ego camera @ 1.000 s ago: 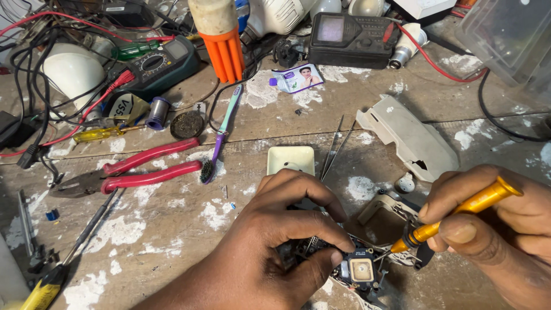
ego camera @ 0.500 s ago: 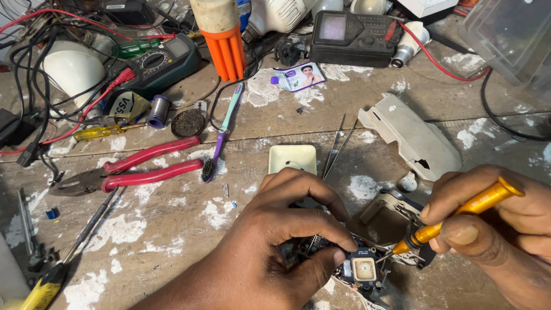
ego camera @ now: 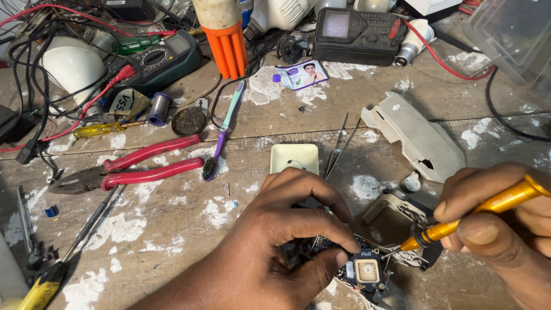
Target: The person repairs a small drone at a cluttered workbench. They hold the drone's exposed circuit board and use a screwdriver to unscrew and adjust components, set small parts aside, and then handle the white drone shell, aligning and pressing it back onto the frame.
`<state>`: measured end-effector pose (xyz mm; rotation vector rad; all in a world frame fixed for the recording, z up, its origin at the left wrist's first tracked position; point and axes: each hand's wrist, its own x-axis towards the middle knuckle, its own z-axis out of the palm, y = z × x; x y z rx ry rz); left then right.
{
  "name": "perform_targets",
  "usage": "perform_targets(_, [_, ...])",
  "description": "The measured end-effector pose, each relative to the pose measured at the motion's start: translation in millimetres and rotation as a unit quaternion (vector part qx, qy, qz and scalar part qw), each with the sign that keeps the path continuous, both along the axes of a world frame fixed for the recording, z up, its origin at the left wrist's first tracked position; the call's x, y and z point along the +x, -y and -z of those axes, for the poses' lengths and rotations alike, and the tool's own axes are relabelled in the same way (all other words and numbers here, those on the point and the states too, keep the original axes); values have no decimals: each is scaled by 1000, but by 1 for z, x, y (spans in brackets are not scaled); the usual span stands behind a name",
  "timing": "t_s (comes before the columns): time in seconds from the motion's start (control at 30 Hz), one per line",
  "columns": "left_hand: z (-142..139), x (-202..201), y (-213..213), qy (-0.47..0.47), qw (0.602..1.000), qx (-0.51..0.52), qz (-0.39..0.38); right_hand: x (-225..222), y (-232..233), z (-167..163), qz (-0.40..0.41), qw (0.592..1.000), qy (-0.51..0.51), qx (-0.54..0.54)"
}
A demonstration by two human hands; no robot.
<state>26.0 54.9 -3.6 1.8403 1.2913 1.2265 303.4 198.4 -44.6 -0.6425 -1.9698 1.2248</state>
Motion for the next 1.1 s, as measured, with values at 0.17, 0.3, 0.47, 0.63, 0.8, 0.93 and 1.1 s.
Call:
perform_targets(0.17, [0,-2,-3,3,1000,19,11,-6,3,-3,6,1000,-18,19])
perform_targets(0.3, [-1,-2,-4,6,1000,23,17,-9,1,-7,-8,999,-13,29])
perform_targets(0.47, [-3,-4,-6,-19,999,27,17,-11,-1,-5,-2,999,-31,18])
perform_targets(0.63, [-2,-8,-9,-19,999,20,31,-11,-4,-3,-24,999,-21,0])
perform_targets(0.8, [-1,-10,-9,-28,999,34,30,-13,-4,-2,-31,999,-20,-3])
perform_targets(0.93, [1,-10,-12,-56,997,56,27,-10,-4,2,-29,999,-22,1])
perform_targets(1.1, [4,-9,-13,-55,997,58,22,-2,-14,19,-17,997,-80,6])
